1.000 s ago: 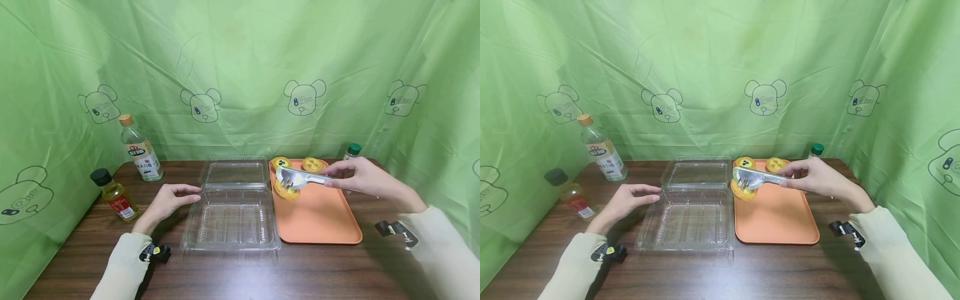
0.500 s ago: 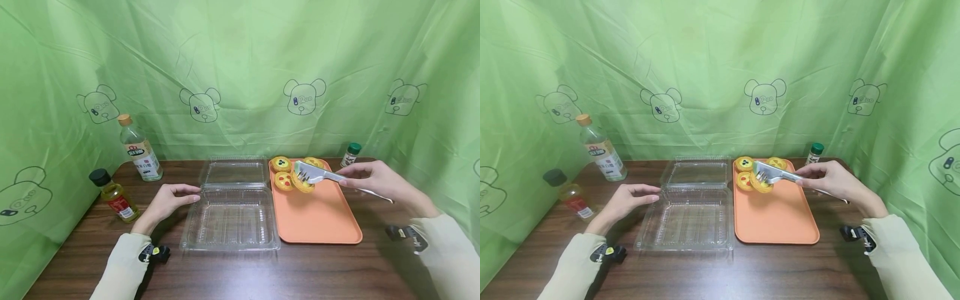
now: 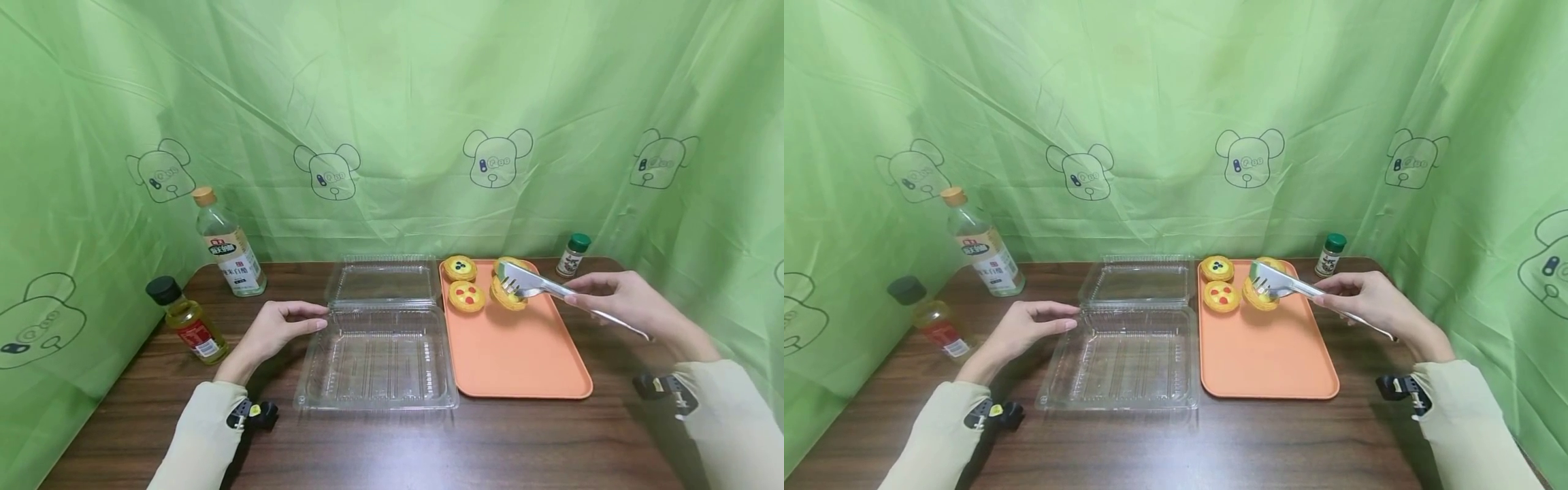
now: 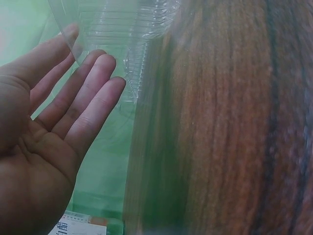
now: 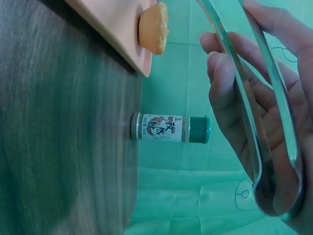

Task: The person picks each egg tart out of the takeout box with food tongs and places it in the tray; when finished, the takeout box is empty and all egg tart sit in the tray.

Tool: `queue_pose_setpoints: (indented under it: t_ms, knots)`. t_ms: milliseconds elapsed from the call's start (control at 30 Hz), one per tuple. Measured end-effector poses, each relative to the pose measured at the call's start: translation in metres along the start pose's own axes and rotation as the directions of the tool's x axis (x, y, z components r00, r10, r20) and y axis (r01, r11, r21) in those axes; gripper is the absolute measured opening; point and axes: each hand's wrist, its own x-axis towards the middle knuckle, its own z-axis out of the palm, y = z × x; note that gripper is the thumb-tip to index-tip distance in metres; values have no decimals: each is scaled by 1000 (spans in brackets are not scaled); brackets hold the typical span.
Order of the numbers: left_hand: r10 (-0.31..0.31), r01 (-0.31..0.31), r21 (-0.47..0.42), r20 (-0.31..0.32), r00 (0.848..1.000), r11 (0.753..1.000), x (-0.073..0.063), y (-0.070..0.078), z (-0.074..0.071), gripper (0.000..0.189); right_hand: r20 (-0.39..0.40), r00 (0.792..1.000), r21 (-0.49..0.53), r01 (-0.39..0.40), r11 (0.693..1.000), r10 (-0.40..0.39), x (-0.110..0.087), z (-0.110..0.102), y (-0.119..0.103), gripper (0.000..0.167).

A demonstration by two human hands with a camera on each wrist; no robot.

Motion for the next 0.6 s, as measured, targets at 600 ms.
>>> queue_pose_setpoints:
  t_ms: [600]
  knots:
    - [-7, 7, 9, -1, 1000, 1000, 1, 1, -1, 29, -21, 1000, -71, -16, 997, 14, -4, 6, 9, 41]
